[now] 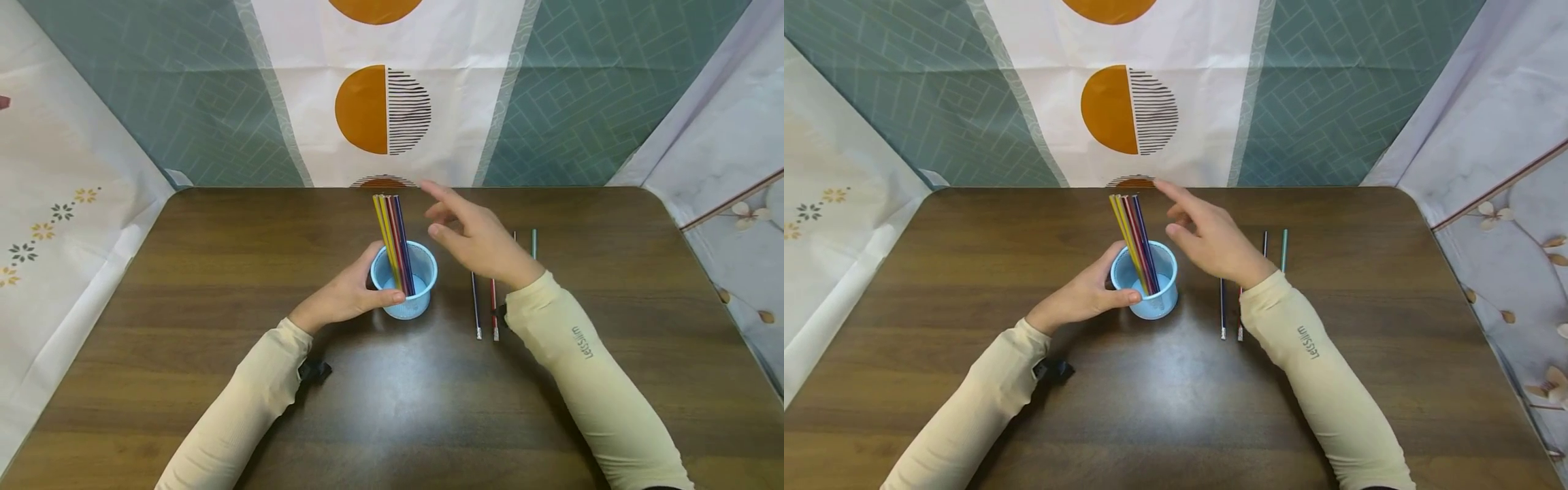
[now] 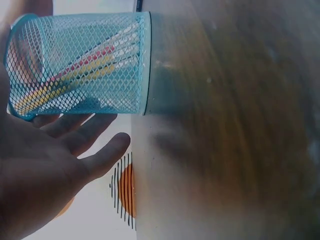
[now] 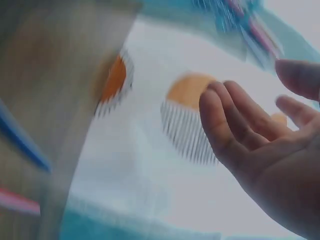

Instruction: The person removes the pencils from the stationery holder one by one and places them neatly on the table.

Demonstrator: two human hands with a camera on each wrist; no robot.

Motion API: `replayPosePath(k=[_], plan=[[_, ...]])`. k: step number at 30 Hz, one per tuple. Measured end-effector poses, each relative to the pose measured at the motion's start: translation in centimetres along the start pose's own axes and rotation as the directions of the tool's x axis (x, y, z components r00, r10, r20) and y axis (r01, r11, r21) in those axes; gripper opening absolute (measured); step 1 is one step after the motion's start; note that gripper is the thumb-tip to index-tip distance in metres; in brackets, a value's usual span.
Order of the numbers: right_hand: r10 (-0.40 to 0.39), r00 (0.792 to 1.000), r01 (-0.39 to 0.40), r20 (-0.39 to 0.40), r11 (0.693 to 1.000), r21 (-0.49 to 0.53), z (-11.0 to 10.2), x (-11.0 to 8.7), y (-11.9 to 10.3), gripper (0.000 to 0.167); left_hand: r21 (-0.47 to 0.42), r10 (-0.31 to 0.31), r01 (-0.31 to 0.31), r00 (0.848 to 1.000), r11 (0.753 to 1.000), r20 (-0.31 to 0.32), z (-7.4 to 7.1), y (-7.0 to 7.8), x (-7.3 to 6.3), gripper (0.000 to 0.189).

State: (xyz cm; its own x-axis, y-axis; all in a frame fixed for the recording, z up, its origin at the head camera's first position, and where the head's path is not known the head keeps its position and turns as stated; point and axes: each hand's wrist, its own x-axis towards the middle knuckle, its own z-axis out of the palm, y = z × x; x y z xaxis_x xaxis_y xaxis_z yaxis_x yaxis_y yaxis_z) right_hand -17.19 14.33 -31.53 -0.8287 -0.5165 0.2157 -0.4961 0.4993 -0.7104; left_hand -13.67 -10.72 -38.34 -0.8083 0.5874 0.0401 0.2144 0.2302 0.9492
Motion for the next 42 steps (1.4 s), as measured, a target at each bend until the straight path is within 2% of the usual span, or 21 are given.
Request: replayPosePath(k=[3,8,12,16,18,21,27,35,39,42], plan=[[-0.070,0.997,0.069,0.018,0.997,0.040,1.9,0.3,-0.8,0.065,-0.013,0.002,-0.002,1.000,1.000,0.030,0.0,-0.1,-0.1,0.083],[-0.115,0.993,0.115,-0.010,0.992,0.056,3.3,0.4,-1.2,0.055,-0.057,0.006,-0.001,0.997,0.998,0.072,0.1,-0.2,0.0,0.083],[-0.083,0.995,0.086,-0.056,0.994,0.064,3.6,0.4,-1.1,0.059,-0.071,0.002,0.003,0.997,0.997,0.078,0.0,0.3,0.0,0.085],[-0.049,0.998,0.052,-0.046,0.997,0.066,3.7,0.5,-0.9,0.062,-0.082,-0.008,0.015,0.996,0.997,0.086,0.0,1.2,-0.2,0.083],[-0.045,0.998,0.048,-0.049,0.997,0.061,3.6,0.6,-0.8,0.059,-0.074,-0.009,0.016,0.996,0.997,0.084,0.0,1.0,-0.2,0.084],[-0.040,0.995,0.045,-0.094,0.997,0.056,3.4,0.6,-1.0,0.050,-0.052,-0.015,0.018,0.997,0.998,0.075,0.0,0.7,-0.2,0.086],[-0.020,0.979,0.038,-0.202,0.995,0.087,2.7,0.5,-1.2,0.033,-0.044,-0.045,0.048,0.997,0.998,0.070,-0.1,3.2,-0.6,0.081],[0.003,0.967,0.035,-0.256,0.989,0.141,1.5,0.2,-1.0,0.030,-0.062,-0.025,0.030,0.997,0.998,0.078,0.0,3.0,-0.4,0.080],[-0.009,0.950,0.069,-0.312,0.981,0.182,0.8,0.1,-1.2,0.029,-0.070,-0.029,0.034,0.997,0.997,0.072,0.0,2.9,-0.3,0.079],[-0.022,0.930,0.123,-0.366,0.959,0.255,0.2,0.0,-1.3,0.029,-0.062,-0.047,0.051,0.996,0.997,0.070,0.0,2.3,-0.3,0.079]])
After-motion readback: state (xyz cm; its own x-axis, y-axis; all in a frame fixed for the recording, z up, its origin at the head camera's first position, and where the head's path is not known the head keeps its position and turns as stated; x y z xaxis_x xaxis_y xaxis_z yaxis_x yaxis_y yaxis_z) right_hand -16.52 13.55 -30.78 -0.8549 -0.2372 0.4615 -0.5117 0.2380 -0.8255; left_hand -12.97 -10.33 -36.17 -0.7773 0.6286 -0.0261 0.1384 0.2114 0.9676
